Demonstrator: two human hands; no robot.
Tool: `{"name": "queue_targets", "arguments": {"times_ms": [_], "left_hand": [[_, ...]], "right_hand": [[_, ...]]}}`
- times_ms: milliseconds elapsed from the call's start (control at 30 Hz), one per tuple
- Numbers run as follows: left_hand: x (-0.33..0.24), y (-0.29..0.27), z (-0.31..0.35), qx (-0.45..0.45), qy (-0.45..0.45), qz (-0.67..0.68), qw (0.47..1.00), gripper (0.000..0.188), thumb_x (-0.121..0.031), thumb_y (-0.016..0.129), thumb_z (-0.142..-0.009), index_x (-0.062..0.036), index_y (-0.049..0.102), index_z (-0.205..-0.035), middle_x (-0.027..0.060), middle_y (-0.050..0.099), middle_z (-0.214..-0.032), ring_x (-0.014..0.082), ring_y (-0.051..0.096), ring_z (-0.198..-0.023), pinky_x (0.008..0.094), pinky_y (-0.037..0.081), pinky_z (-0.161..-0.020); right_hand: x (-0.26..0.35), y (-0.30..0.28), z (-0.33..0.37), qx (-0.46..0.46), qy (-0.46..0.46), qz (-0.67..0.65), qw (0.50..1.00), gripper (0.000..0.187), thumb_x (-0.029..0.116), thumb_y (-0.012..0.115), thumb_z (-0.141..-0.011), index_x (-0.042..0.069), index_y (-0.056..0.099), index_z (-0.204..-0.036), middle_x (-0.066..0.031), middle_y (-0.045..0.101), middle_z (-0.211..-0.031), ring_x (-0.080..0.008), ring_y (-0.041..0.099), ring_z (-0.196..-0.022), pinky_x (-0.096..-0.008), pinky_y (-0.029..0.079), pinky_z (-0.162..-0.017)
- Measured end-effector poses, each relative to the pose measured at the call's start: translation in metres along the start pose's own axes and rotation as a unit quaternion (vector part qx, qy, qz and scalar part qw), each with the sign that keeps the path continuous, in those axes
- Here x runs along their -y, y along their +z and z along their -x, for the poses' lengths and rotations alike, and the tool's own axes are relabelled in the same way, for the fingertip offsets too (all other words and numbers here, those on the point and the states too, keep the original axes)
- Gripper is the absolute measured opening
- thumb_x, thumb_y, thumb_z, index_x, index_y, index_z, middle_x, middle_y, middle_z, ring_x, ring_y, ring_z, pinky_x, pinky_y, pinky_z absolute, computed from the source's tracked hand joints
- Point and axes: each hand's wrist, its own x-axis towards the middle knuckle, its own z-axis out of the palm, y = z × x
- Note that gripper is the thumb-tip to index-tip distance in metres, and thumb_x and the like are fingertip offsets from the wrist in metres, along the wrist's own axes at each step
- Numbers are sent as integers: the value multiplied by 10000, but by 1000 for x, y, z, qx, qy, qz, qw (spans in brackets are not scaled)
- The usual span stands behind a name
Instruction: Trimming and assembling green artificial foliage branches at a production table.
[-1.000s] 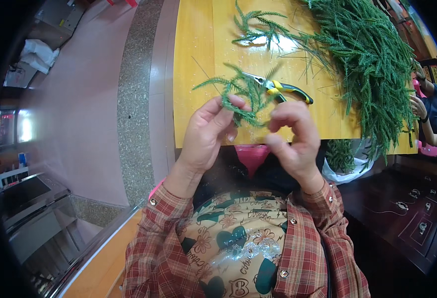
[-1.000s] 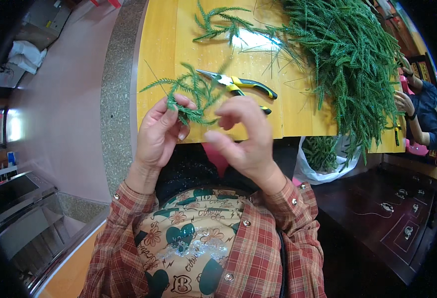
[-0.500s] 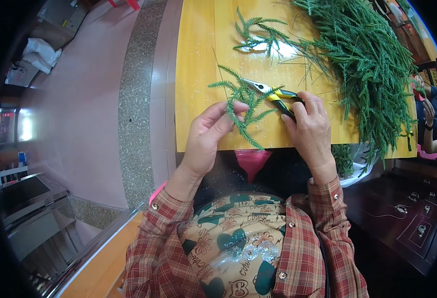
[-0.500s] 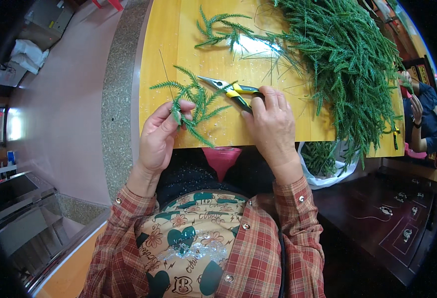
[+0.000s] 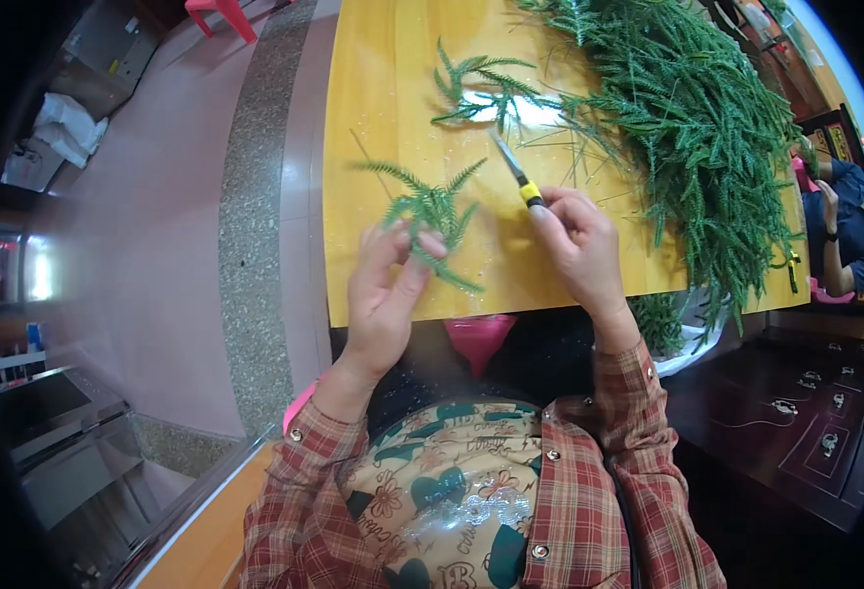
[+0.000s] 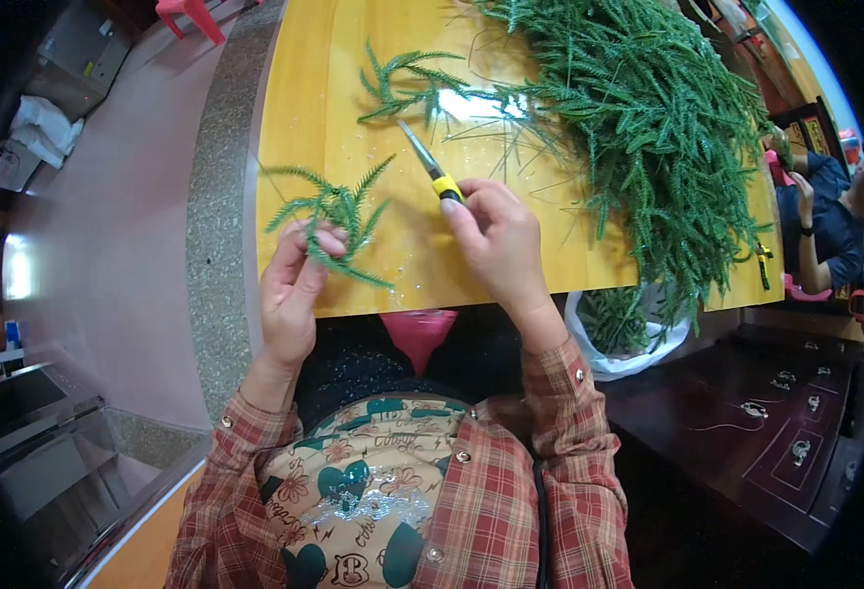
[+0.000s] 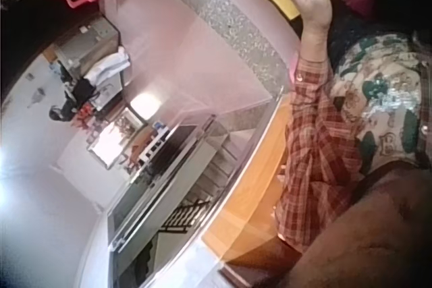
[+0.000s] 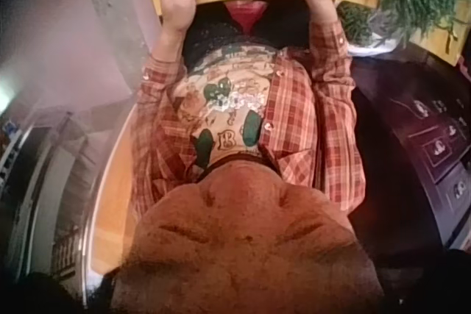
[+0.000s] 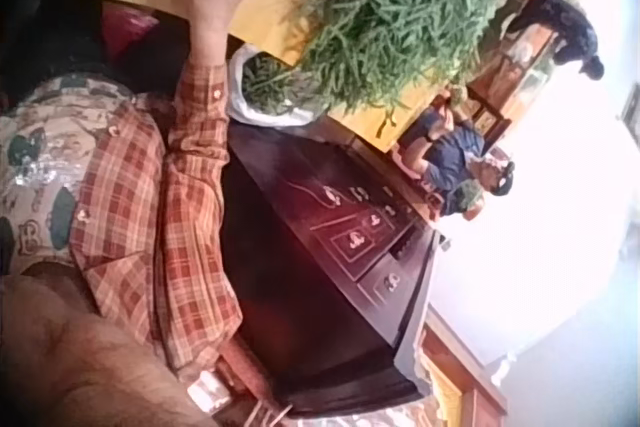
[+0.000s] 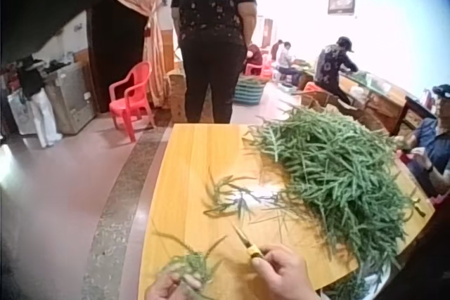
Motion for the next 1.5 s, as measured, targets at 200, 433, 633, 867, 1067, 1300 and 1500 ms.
{"name": "queue_targets", "arguments": {"times_ms": [200,433,633,867,1067,1300,1500], "left_hand": [[-4,4,2,6,7,56,998,170,-190,503,-950,-32,560,-922,42,528,-938,124,504,-933,256,393,-854],[-9,8,1,9,-31,-34,999,210,-193,506,-952,2,579,-979,37,490,-944,116,486,-842,239,390,-786],[0,4,4,-17,-36,-110,993,207,-181,529,-941,8,592,-996,40,492,-957,117,476,-829,240,397,-773],[-1,8,0,-35,71,-228,970,176,-142,621,-845,16,590,-916,126,549,-822,285,482,-819,346,411,-747],[-2,10,-1,-45,124,-257,957,169,-128,639,-816,11,585,-895,118,558,-817,301,478,-853,380,406,-773],[-4,9,-3,-20,133,-284,949,159,-123,646,-801,8,594,-876,108,563,-817,304,479,-852,385,403,-778],[-2,10,-3,14,147,-312,939,139,-117,657,-772,-18,620,-862,72,578,-824,285,491,-851,377,395,-773]], "right_hand": [[4,-15,26,87,148,-423,890,359,212,558,-881,-92,571,-1073,-195,579,-1177,-240,594,-1028,-347,462,-887],[10,-13,46,157,169,-564,793,634,291,630,-782,-141,469,-1217,-270,527,-1214,-345,567,-1081,-435,418,-969],[19,-17,56,191,90,-474,855,497,259,741,-632,-50,548,-969,-247,513,-1234,-348,547,-1108,-434,398,-974],[17,-18,69,233,61,-405,882,344,214,748,-628,40,488,-770,-219,508,-1224,-307,493,-1154,-403,330,-1010],[11,-16,62,208,-20,-240,948,300,169,729,-676,45,470,-762,-203,486,-1244,-274,465,-1144,-355,298,-1001],[15,-8,53,179,-38,-170,968,322,174,737,-677,39,457,-761,-198,514,-1215,-264,491,-1106,-347,333,-967],[13,-3,45,175,-104,-103,974,301,149,734,-665,22,493,-793,-215,527,-1200,-290,524,-1091,-360,390,-930]]}}
